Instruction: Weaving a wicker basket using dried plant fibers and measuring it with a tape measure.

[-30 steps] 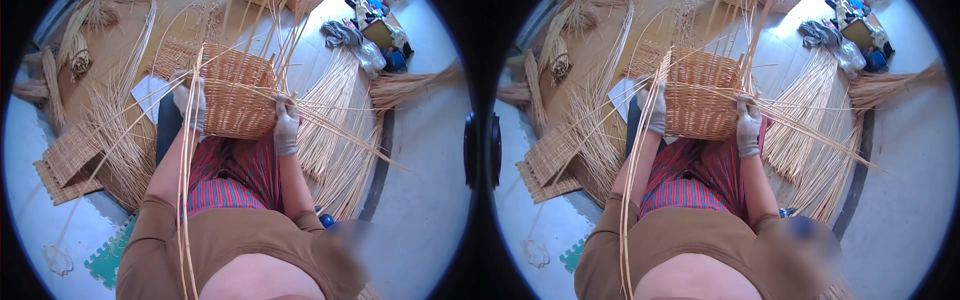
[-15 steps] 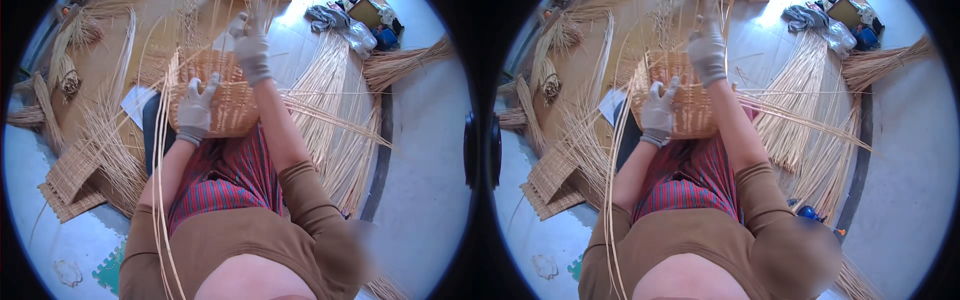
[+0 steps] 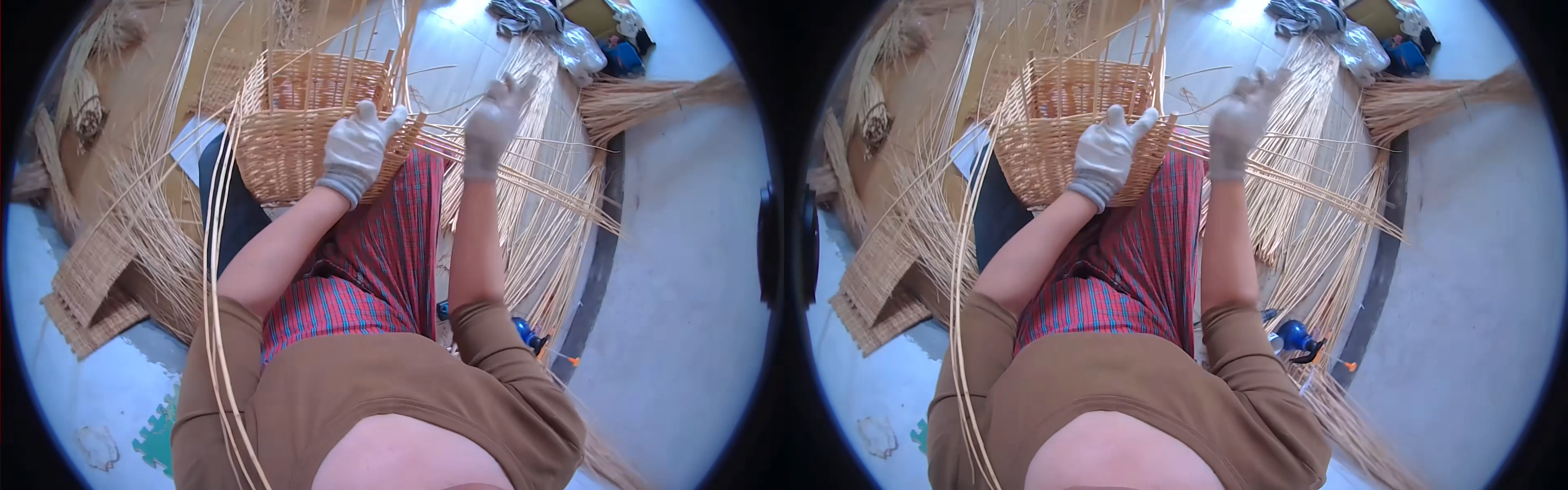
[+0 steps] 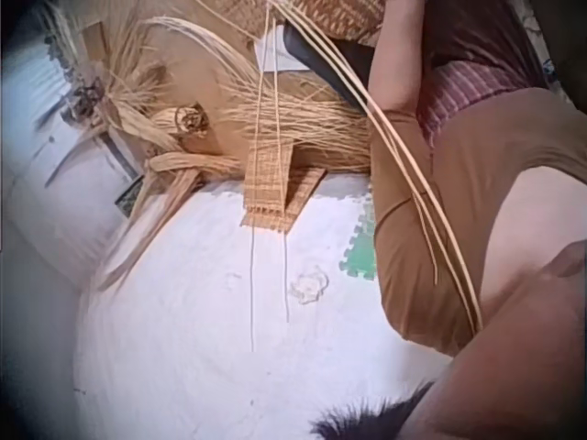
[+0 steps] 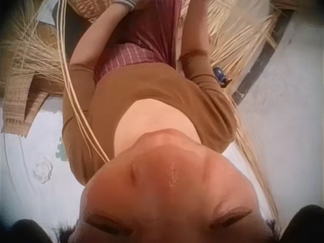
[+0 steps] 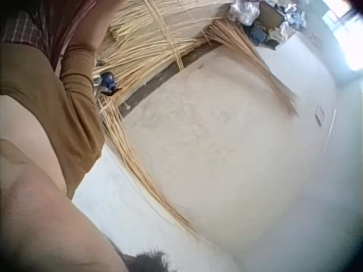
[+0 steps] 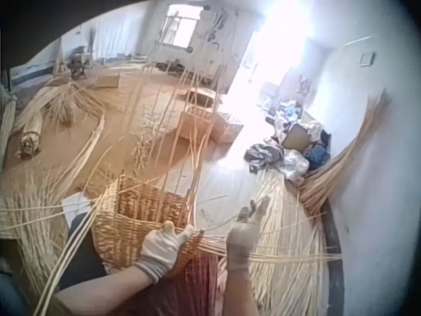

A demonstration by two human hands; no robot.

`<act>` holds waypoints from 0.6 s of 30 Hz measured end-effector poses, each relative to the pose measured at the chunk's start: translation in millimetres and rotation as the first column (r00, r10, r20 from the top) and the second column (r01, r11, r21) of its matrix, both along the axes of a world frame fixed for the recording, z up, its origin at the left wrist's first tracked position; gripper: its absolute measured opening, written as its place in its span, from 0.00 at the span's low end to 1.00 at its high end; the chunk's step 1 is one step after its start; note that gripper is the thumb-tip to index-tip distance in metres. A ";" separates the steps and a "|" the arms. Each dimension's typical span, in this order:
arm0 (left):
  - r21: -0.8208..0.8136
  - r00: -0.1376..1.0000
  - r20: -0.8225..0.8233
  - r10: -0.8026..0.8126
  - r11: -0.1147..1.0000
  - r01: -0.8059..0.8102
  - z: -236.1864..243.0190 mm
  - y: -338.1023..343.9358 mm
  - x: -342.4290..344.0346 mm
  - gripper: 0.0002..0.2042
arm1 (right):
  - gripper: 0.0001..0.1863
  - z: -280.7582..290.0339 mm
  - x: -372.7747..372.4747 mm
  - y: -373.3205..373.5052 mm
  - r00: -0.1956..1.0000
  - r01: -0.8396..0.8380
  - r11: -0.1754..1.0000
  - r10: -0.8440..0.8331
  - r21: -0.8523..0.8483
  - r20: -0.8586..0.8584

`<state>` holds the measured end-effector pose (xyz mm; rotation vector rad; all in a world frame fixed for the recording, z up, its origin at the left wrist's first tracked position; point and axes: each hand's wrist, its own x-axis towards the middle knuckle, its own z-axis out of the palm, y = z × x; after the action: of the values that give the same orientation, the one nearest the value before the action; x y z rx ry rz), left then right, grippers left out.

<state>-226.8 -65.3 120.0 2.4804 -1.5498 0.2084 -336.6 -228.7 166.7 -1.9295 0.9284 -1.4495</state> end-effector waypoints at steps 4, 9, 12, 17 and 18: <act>0.007 0.999 -0.036 -0.040 0.999 0.040 8.4 -0.2 -2.3 0.31 | 0.34 -6.7 -29.9 42.6 0.787 0.267 0.817 -0.491 -0.511 -0.374; -0.607 0.914 -0.291 -0.284 0.793 0.053 -4.2 81.3 24.2 0.20 | 0.16 -20.3 8.4 124.0 0.824 -0.566 0.775 0.524 0.281 0.217; -0.635 0.882 -0.430 0.192 0.630 -0.447 -17.3 130.1 60.9 0.14 | 0.20 1.9 72.2 158.1 0.771 -0.632 0.661 0.588 0.406 0.243; -0.371 0.489 -0.871 -0.038 0.703 -0.606 46.3 118.2 75.1 0.23 | 0.23 3.6 164.7 136.7 0.932 -0.349 0.889 0.361 0.297 0.016; -0.637 0.599 -0.759 -0.255 0.484 -0.600 8.9 129.5 94.1 0.18 | 0.20 11.6 159.1 155.1 0.919 -0.373 0.889 0.393 0.264 -0.025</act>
<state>-132.7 64.2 128.9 1.4774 -0.4744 -0.0865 -177.5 -73.6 178.3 -1.8556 0.6758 -0.9818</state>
